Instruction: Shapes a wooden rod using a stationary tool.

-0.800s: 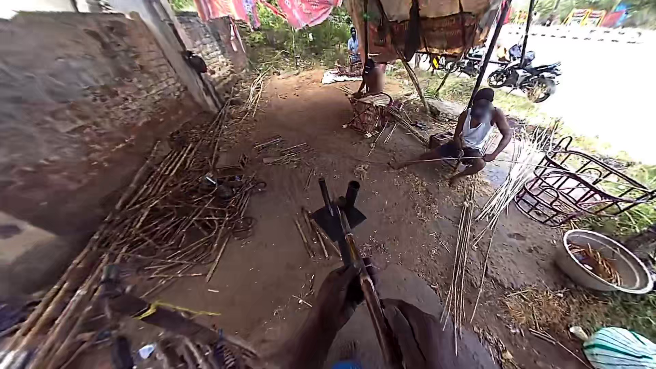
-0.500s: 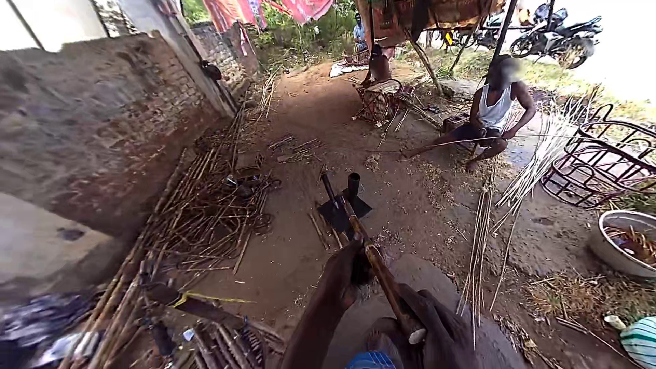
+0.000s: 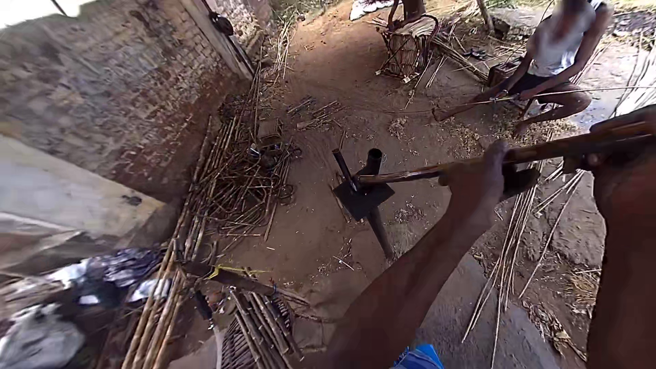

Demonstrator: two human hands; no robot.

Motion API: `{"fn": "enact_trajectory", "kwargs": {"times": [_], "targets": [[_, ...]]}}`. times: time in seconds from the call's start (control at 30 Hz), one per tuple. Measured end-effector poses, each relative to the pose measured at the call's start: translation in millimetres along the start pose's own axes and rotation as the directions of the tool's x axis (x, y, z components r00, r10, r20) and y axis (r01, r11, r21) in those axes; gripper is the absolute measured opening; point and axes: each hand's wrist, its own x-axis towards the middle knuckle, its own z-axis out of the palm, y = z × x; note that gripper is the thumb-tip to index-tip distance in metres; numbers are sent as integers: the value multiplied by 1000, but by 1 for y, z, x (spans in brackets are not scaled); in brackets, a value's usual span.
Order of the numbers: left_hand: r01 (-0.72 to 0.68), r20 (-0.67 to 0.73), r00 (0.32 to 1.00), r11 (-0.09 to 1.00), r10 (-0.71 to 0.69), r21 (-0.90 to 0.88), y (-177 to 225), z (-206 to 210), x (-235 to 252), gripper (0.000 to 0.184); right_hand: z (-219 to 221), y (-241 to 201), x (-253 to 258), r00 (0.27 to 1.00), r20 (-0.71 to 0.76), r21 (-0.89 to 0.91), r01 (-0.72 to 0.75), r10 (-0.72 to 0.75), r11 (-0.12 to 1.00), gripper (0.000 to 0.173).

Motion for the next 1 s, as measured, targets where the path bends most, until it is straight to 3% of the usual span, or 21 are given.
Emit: {"fn": "enact_trajectory", "kwargs": {"times": [0.07, 0.13, 0.2, 0.3, 0.4, 0.47, 0.53, 0.63, 0.77, 1.0], "targets": [[-2, 45, 999, 1000, 1, 23, 8, -6, -12, 41, 18, -22, -16, 998, -42, -75, 35, -38, 997, 27], [48, 166, 984, 995, -63, 92, 29, -51, -66, 40, 64, -82, -84, 986, 75, -279, 162, -147, 947, 24], [81, 152, 984, 995, -89, 60, 32, -106, -109, 33, 112, -117, -152, 964, 215, -470, 245, -159, 848, 36], [46, -32, 998, 993, -50, -113, 17, -158, -139, 27, 154, -117, -213, 954, 266, -567, 271, -139, 778, 54], [31, -56, 998, 991, -38, -130, 10, -175, -149, 36, 180, -101, -238, 953, 212, -567, 299, -214, 768, 45], [53, 5, 999, 998, -53, -47, 11, -174, -158, 43, 189, -95, -242, 953, 218, -577, 301, -212, 759, 40], [38, 14, 999, 999, -38, 11, 14, -166, -164, 36, 193, -93, -239, 962, 217, -602, 264, -164, 754, 45], [70, 25, 997, 997, -69, -30, 20, -162, -162, 32, 195, -92, -232, 980, 159, -669, 197, -121, 717, 52], [89, 12, 996, 996, -89, 3, 23, -152, -151, 44, 193, -84, -210, 968, 211, -731, 248, -134, 636, 48], [80, 88, 992, 990, -91, 118, 32, -90, -123, 39, 160, -93, -139, 965, 196, -707, 16, 175, 707, 37]]}}
